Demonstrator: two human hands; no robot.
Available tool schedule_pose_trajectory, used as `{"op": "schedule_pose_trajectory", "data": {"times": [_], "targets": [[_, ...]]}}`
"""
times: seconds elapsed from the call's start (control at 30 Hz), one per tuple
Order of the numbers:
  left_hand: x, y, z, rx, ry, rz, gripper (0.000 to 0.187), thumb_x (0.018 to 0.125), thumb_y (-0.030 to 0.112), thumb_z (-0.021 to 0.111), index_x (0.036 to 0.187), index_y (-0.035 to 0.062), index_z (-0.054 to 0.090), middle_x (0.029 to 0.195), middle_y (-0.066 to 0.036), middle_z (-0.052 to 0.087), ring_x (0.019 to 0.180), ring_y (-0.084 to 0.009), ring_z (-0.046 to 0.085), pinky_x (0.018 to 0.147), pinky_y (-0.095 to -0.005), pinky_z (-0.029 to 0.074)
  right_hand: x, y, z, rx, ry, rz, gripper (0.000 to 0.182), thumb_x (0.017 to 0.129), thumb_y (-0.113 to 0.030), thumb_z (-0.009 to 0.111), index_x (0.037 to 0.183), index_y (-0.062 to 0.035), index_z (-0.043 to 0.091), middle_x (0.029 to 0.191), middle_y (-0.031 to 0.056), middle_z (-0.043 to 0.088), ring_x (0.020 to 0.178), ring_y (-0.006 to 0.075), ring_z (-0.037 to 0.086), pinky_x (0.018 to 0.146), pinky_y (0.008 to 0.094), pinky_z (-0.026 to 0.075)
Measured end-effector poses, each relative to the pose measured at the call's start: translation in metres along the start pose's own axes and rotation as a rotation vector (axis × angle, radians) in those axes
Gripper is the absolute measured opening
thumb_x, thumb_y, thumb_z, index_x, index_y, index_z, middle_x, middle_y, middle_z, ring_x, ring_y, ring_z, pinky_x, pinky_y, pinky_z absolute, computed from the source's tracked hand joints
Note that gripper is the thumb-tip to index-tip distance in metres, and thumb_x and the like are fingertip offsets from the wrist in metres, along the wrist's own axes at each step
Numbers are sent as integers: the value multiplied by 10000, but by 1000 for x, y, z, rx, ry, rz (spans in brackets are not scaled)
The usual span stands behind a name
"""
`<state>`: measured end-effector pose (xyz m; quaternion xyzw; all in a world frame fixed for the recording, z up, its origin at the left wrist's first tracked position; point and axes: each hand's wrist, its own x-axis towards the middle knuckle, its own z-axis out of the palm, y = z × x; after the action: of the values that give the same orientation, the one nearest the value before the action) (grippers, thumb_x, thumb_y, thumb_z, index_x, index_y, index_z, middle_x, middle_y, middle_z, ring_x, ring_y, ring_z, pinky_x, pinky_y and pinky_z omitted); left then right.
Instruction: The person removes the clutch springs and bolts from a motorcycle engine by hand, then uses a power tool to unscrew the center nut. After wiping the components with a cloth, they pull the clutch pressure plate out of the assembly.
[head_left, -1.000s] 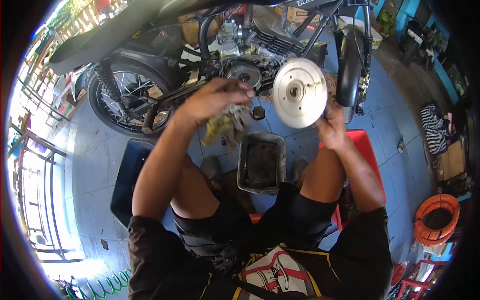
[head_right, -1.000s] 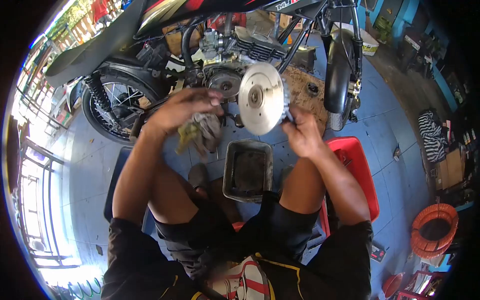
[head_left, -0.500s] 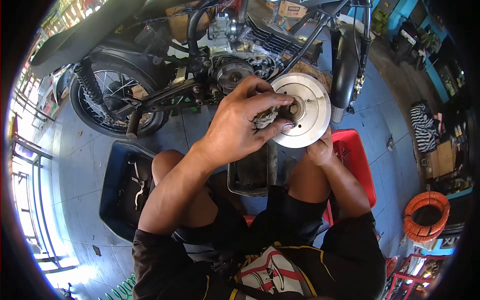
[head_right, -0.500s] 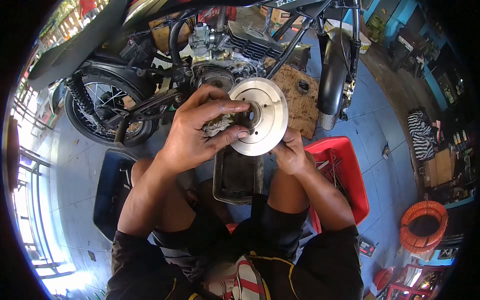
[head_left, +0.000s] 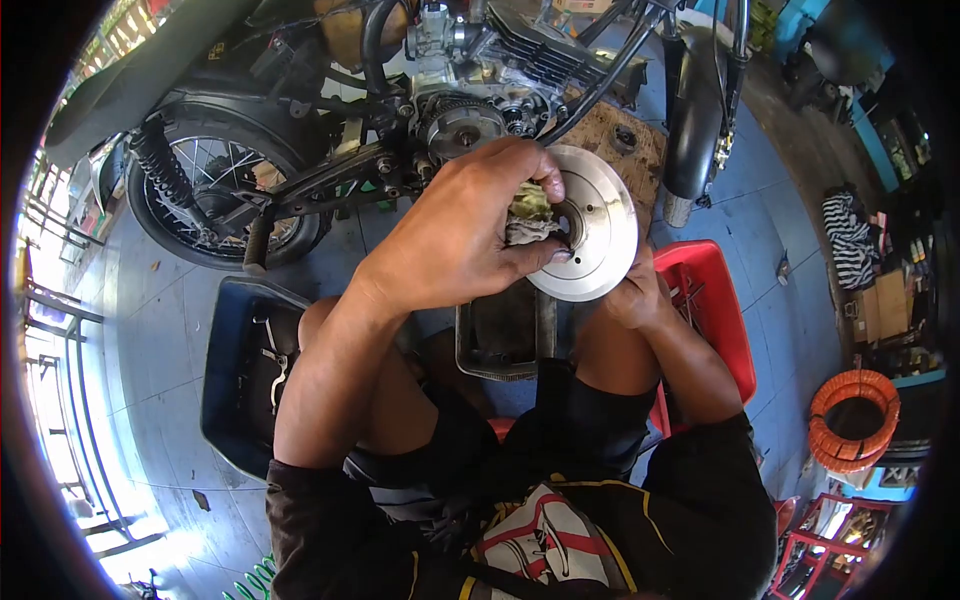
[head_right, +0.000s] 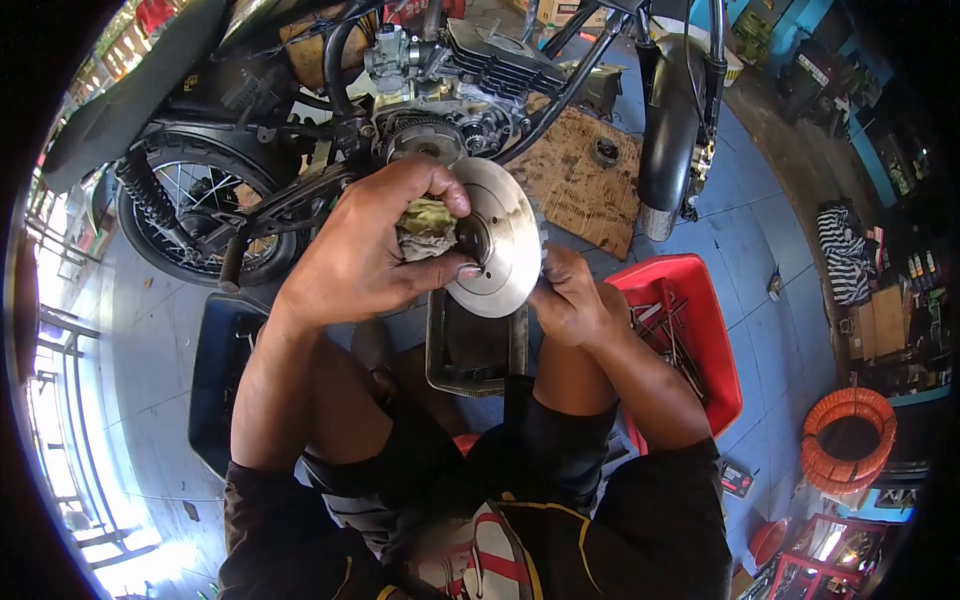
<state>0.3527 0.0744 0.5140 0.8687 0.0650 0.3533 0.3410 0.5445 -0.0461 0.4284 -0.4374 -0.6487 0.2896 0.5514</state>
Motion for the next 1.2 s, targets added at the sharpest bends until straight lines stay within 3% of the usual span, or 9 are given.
{"op": "schedule_pose_trajectory", "data": {"times": [0.17, 0.27, 0.33, 0.5, 0.57, 0.67, 0.77, 0.9, 1.2], "targets": [[-1, -2, 11, 109, 32, 46, 338, 625, 27, 797, 864, 9, 558, 839, -95, 572, 786, -192, 595, 703, -302, 473, 1, 1, -2, -5, 20, 14, 251, 898, -43, 537, 1133, 30, 583, 1069, 97, 646, 992, 155, 594, 884, 312, 460], [-4, -4, 17, 71, 133, 68, 299, 668, 39, 790, 858, 11, 561, 807, -71, 591, 728, -150, 590, 664, -275, 477, 3, 5, -7, -367, -12, -374, 250, 890, -50, 536, 1122, 20, 593, 1057, 91, 651, 978, 147, 594, 872, 293, 458], [-8, -5, 12, -167, 249, -94, 240, 723, 51, 772, 849, 12, 570, 782, -37, 614, 688, -94, 569, 633, -238, 471, 5, -9, 2, 48, 121, -50, 231, 880, -49, 532, 1085, 22, 610, 1027, 91, 660, 946, 142, 604, 838, 274, 467], [-18, -24, -8, -271, 321, -516, 141, 798, 90, 712, 880, -5, 648, 801, -31, 641, 722, -63, 562, 674, -209, 453, -11, 1, -19, -303, 78, -196, 185, 869, -37, 528, 1007, 37, 625, 870, 74, 665, 759, 101, 600, 671, 237, 470], [-22, -40, -6, -234, 359, -604, 158, 828, 119, 663, 919, -9, 674, 811, -39, 656, 744, -76, 575, 707, -223, 452, -23, 17, -25, 274, 146, 137, 367, 835, -33, 524, 1191, 43, 486, 955, 172, 621, 769, 258, 617, 661, 380, 501], [-31, -65, 2, -31, 264, -597, 199, 805, 139, 644, 922, -16, 688, 734, -82, 662, 666, -95, 575, 618, -270, 474, -24, 22, -29, 314, 217, 75, 356, 820, -27, 529, 1168, 34, 488, 844, 165, 599, 638, 236, 558, 541, 337, 437], [-28, -91, 15, 220, 52, -836, 244, 772, 146, 671, 965, -3, 687, 835, -73, 684, 747, -149, 618, 706, -287, 483, -26, 11, -30, 359, 255, 69, 327, 800, -36, 523, 1117, 43, 493, 793, 163, 576, 622, 229, 523, 519, 341, 408], [-36, -146, 42, 189, 119, -945, 252, 753, 139, 685, 957, -8, 689, 835, -87, 679, 737, -163, 625, 690, -304, 493, -26, 3, -33, 436, 289, 70, 282, 782, -50, 531, 1042, 51, 493, 739, 127, 530, 606, 216, 483, 512, 336, 388], [-10, -204, 90, -391, 839, -1038, 296, 736, 76, 694, 1012, -22, 650, 921, -132, 667, 794, -215, 629, 715, -355, 488, -37, 9, -47, 411, 304, -12, 204, 811, -4, 505, 1007, 55, 513, 743, 119, 531, 587, 201, 476, 499, 323, 376]]}}
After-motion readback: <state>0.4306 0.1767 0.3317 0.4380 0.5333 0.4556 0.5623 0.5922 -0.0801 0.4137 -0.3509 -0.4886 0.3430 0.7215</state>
